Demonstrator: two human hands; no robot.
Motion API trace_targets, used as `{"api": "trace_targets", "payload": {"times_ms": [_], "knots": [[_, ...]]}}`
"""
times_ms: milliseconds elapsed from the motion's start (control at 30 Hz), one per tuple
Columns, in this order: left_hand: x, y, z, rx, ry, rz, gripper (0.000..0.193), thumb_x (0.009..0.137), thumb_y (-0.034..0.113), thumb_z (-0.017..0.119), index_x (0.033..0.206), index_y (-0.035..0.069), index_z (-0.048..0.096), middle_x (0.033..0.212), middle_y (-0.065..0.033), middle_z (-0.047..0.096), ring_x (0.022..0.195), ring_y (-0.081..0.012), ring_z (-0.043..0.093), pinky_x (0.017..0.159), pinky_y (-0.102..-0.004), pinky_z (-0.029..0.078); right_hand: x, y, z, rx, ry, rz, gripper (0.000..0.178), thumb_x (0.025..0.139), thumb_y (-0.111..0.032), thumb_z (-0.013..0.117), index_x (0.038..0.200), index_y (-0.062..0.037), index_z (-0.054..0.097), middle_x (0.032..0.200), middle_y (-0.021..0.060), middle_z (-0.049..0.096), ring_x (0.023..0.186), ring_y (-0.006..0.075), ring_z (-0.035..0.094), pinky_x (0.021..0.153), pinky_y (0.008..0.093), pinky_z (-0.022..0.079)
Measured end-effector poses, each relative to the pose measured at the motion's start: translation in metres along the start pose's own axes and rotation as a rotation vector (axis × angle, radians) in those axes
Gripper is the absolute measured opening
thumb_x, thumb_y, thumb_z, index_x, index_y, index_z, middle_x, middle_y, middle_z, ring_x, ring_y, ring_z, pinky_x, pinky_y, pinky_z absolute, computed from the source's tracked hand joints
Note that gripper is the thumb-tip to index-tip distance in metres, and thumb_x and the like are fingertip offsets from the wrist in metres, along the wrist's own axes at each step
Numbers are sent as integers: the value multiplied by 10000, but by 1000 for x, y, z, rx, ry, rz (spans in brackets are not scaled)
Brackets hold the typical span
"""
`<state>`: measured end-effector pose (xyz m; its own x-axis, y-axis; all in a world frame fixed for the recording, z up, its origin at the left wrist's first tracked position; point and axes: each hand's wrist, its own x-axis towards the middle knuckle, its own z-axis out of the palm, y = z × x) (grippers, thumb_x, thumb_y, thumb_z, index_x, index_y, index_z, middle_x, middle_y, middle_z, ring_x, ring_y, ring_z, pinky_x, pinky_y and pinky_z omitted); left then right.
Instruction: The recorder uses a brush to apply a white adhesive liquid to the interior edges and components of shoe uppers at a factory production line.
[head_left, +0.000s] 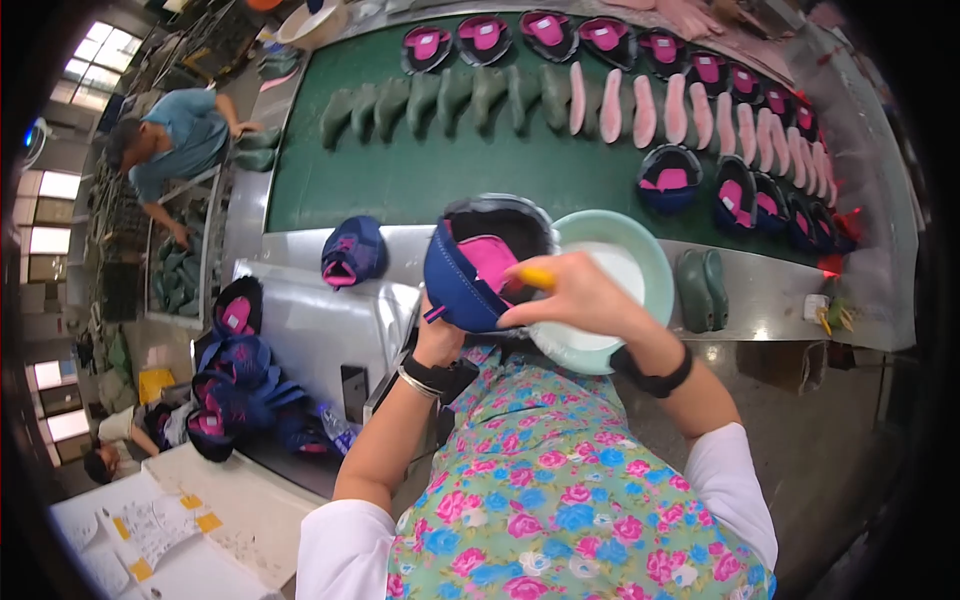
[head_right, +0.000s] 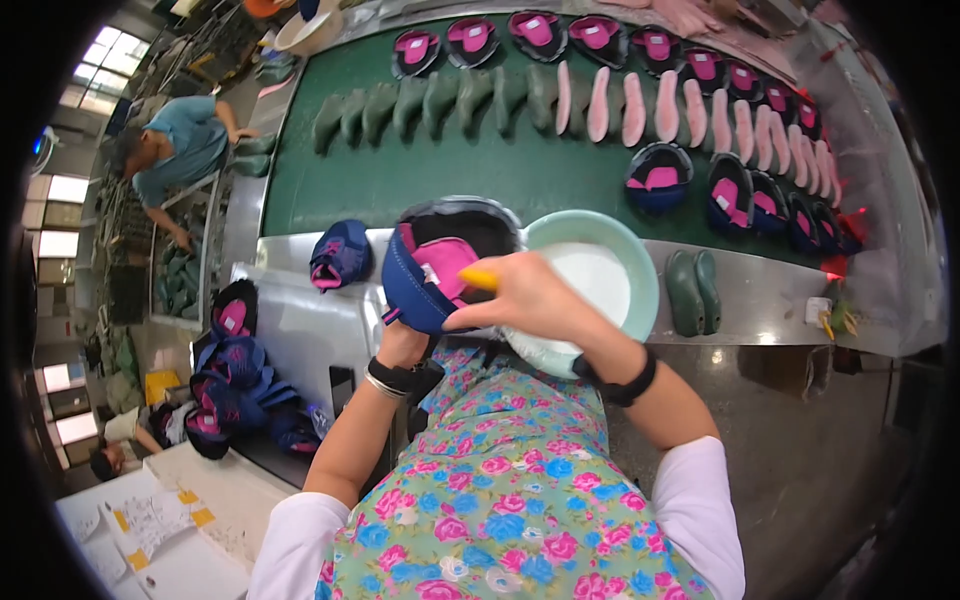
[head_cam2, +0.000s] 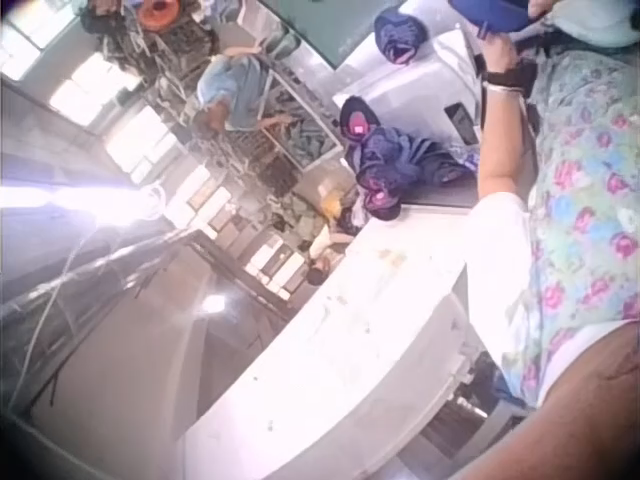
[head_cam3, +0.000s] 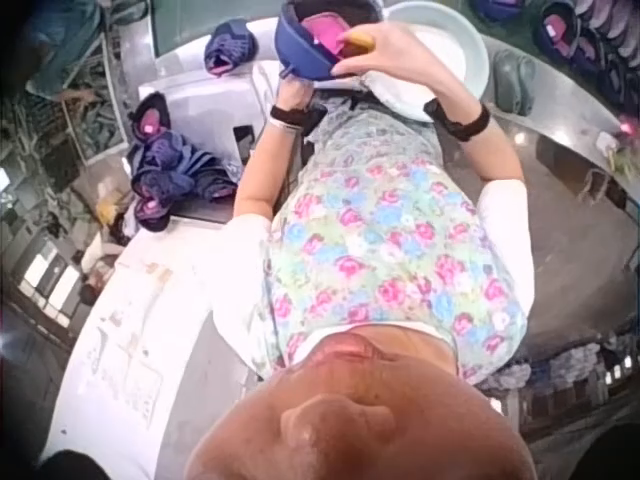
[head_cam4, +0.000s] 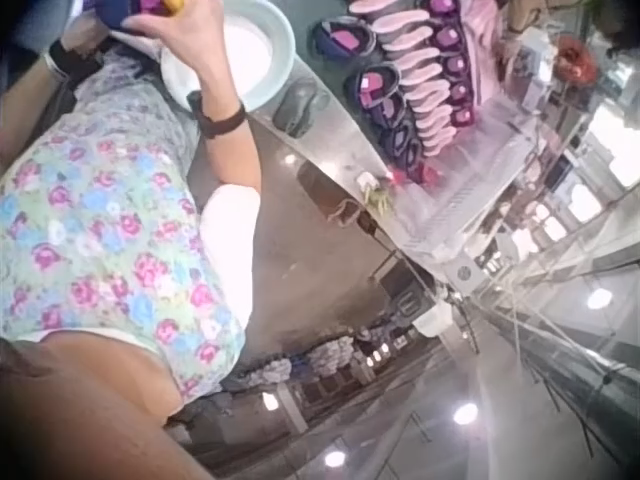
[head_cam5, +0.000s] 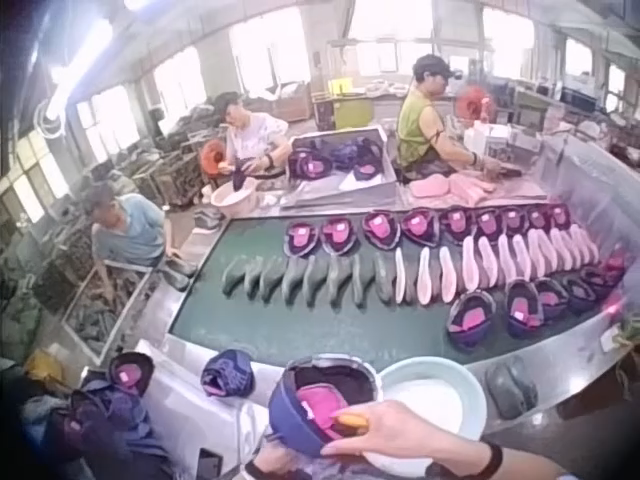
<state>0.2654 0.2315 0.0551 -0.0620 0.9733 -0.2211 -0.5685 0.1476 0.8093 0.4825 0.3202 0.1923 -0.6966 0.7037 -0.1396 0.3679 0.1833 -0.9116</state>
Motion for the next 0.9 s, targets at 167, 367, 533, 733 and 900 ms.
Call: {"api": "trace_targets", "payload": {"times_ms": [167, 367, 533, 733, 900], "knots": [[55, 36, -1, 142, -82, 26, 620, 945, 274, 580, 1456, 103, 275, 1360, -100, 453, 1217, -209, 484, 1023, -373, 408, 53, 33, 17, -106, 123, -56, 398, 668, -315, 747, 913, -20, 639, 752, 163, 599, 761, 323, 589, 702, 409, 474], [114, 81, -234, 1152, 454, 53, 684, 857, 390, 673, 1371, 24, 410, 1295, -154, 516, 1180, -267, 505, 997, -369, 396, 100, 93, -25, -384, 172, 197, 477, 648, -335, 742, 1082, -150, 677, 890, 163, 583, 884, 346, 585, 781, 418, 472], [124, 59, -346, 1519, 669, -3, 800, 754, 448, 751, 1346, 6, 444, 1305, -229, 506, 1232, -371, 462, 1038, -447, 354, 102, 196, -71, -670, 264, 424, 288, 638, -215, 703, 910, -120, 698, 851, 154, 638, 916, 330, 600, 784, 442, 500], [147, 46, -358, 1273, 599, -37, 578, 727, 174, 678, 1280, 61, 551, 1250, -212, 541, 1151, -334, 530, 1007, -397, 398, 90, 260, -92, -851, 272, 677, 401, 684, -207, 777, 1075, -174, 697, 977, 109, 656, 986, 307, 600, 844, 412, 508], [126, 60, -300, 128, 434, -158, 426, 873, 270, 552, 1252, 74, 542, 1170, -133, 622, 1022, -219, 635, 881, -347, 520, 144, 175, -15, -612, 450, 296, 327, 715, -225, 765, 1016, -119, 693, 1005, 78, 668, 967, 279, 599, 797, 399, 519]]}}
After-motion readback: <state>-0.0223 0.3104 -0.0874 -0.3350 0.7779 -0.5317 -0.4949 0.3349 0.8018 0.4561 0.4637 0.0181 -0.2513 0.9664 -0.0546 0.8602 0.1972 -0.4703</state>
